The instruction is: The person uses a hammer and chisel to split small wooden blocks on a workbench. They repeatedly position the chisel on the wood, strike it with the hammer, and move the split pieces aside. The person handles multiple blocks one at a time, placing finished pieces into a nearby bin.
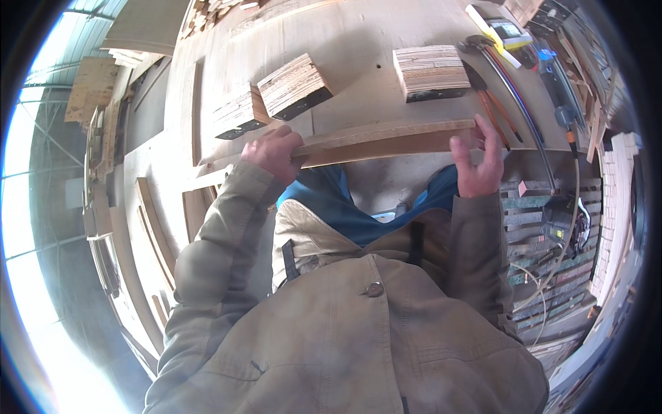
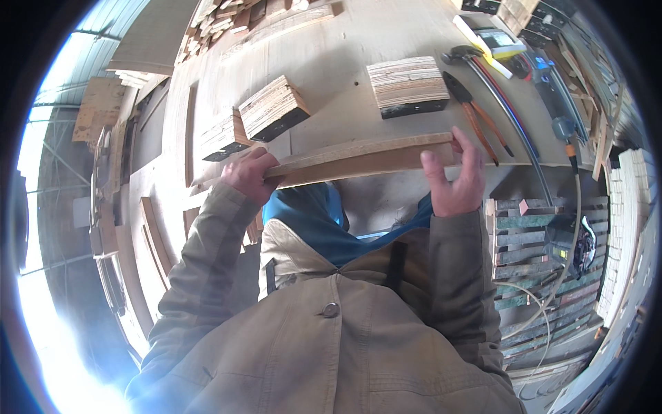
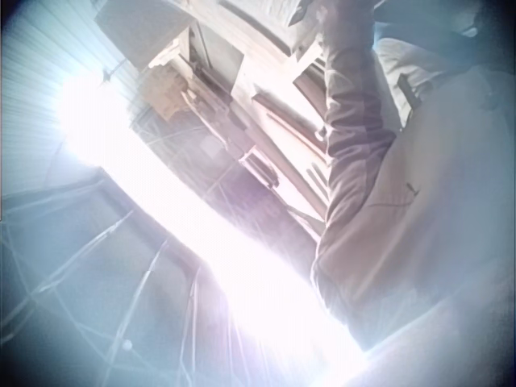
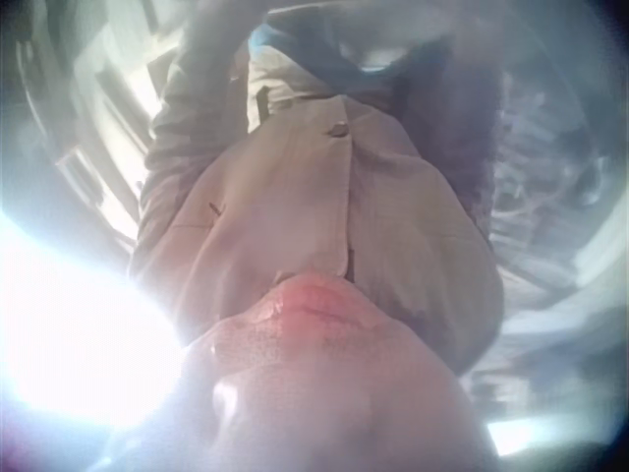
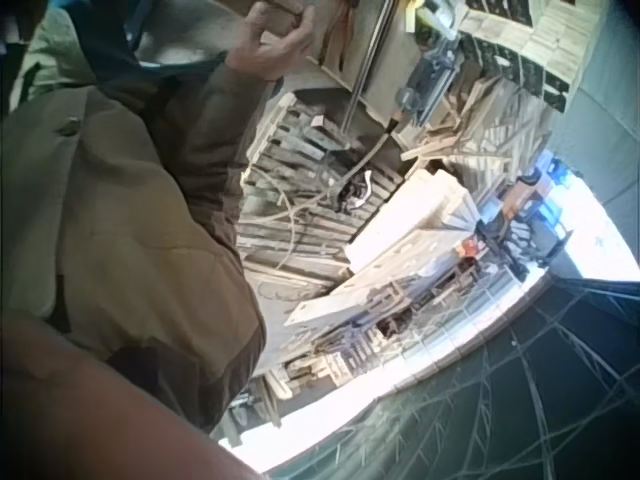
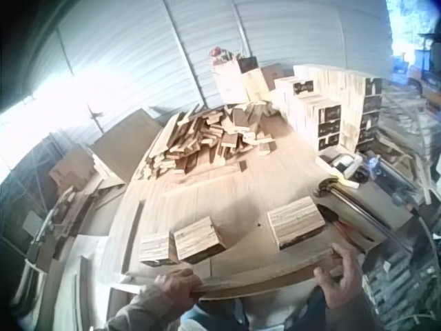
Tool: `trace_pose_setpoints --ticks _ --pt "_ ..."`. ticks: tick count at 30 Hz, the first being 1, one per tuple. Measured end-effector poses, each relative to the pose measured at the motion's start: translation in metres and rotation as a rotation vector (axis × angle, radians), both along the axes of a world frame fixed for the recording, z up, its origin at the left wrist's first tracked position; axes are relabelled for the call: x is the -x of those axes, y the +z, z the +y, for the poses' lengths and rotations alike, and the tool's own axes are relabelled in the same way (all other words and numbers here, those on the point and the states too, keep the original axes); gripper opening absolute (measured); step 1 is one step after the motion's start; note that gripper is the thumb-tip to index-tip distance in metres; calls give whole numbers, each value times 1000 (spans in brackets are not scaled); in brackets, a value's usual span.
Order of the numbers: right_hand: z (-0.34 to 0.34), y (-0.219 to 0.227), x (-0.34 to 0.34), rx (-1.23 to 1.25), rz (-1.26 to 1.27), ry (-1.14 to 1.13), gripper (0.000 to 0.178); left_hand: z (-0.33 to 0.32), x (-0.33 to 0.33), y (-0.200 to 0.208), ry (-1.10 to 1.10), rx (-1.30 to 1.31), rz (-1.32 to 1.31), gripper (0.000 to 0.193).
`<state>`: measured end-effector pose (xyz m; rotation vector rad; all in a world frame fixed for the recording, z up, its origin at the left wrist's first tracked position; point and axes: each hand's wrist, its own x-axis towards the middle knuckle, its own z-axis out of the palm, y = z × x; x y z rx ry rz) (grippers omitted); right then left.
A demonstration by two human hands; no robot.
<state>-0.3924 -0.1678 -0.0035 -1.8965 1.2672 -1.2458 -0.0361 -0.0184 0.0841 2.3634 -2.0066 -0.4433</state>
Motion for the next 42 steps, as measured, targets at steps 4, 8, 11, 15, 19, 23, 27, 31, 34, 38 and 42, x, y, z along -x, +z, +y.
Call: trace_pose_setpoints --ticks 4,8,11,15,19,23,27,31,34,38,42 --pt "-4 -1 -1 -62 -82 20 50 7 4 -2 -16 124 15 18" --pt "-8 -12 -2 -118 -134 19 43 11 4 -3 -3 65 41 20" --pt "-9 -16 1 -144 -92 20 41 11 5 -7 -17 120 23 22" --pt "-13 -17 2 -91 -94 60 39 10 4 -12 -26 181 2 23" --pt "-15 -16 2 -53 -53 75 37 9 0 -13 -45 178 3 23" --pt "-18 -20 3 -104 -80 83 37 9 -1 -15 -32 191 7 24" --pt "-24 -21 5 -51 -57 121 42 12 -1 -17 -26 214 0 23" --pt "-27 -18 13 -11 -16 212 47 14 -3 -21 -41 242 -10 21" --pt "-30 -20 19 -64 9 225 48 17 -2 -25 -61 277 -13 19" --pt "-42 -18 29 -61 71 210 41 26 2 -25 -67 301 -48 15" --pt "-29 -8 46 -3 40 213 36 43 6 -15 -25 303 -40 21"
